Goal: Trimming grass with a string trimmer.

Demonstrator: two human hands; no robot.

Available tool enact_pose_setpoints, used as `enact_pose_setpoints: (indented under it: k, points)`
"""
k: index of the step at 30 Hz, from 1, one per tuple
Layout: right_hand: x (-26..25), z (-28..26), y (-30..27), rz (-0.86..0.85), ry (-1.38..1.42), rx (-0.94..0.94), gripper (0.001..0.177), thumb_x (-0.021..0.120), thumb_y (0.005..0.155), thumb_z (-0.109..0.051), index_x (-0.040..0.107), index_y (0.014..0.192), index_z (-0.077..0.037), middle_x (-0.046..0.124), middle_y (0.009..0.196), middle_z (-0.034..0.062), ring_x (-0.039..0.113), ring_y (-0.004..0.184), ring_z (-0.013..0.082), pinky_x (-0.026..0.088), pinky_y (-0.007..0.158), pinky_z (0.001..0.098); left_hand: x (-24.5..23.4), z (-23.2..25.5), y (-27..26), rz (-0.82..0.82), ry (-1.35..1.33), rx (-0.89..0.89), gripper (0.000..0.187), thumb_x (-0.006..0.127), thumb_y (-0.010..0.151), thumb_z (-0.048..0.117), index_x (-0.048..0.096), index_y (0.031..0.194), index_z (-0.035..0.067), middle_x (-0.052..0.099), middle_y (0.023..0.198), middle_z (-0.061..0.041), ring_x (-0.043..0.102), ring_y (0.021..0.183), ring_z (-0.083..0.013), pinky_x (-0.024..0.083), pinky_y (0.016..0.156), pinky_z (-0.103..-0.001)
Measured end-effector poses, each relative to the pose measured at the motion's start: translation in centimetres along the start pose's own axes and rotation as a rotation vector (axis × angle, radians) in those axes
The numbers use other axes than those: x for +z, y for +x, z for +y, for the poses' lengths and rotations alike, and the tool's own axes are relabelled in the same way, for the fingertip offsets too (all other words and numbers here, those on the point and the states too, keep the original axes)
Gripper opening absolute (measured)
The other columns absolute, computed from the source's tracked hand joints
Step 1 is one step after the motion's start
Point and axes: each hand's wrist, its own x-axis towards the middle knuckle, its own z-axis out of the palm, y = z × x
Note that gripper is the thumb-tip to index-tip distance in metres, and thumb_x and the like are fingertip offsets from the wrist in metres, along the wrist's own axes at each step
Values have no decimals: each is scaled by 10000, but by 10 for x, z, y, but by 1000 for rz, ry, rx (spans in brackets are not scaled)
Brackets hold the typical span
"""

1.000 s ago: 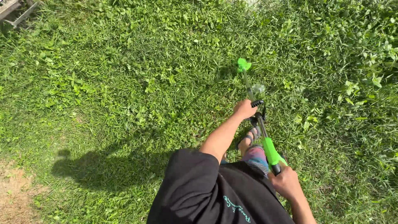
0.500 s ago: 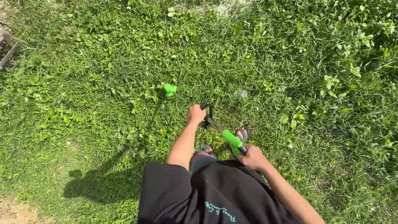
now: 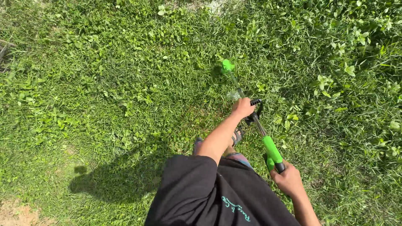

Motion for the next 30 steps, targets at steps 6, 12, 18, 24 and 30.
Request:
enact_pose_setpoints:
  k: [6, 12, 18, 24, 30]
  points:
    - [-17, 33, -9, 86, -12, 12, 322, 715, 764, -241, 711, 1061, -119, 745, 763, 181, 744, 734, 341, 573, 760, 455, 19, 82, -2, -168, 0, 121, 198, 662, 867, 304, 741, 890, 124, 632, 710, -31, 601, 598, -172, 479, 531, -356]
    - [3, 45, 25, 116, -59, -91, 318, 740, 727, -262, 694, 1008, -120, 739, 802, 172, 733, 779, 359, 572, 783, 459, 31, 62, 33, -132, -36, 172, 199, 647, 868, 297, 749, 886, 127, 656, 719, -37, 604, 606, -195, 473, 541, -362]
    - [17, -26, 68, 23, 122, -142, 326, 731, 698, -219, 696, 1005, -115, 747, 778, 192, 748, 759, 364, 574, 762, 461, -73, 17, 36, 40, 68, 68, 256, 654, 890, 375, 754, 906, 140, 743, 826, -125, 716, 751, -310, 544, 668, -455]
    - [41, -125, 118, 3, 75, -380, 292, 740, 707, -208, 695, 962, -72, 716, 765, 198, 703, 720, 387, 565, 698, 452, -185, -50, 56, 184, 168, -84, 255, 686, 853, 372, 765, 973, 160, 766, 922, -145, 731, 880, -367, 559, 779, -494]
    - [50, -202, 144, -59, -16, -446, 321, 754, 712, -202, 674, 987, -57, 703, 748, 214, 695, 715, 391, 552, 696, 450, -250, -98, 89, 237, 188, -126, 246, 696, 866, 311, 760, 983, 104, 750, 949, -178, 732, 884, -389, 583, 789, -510]
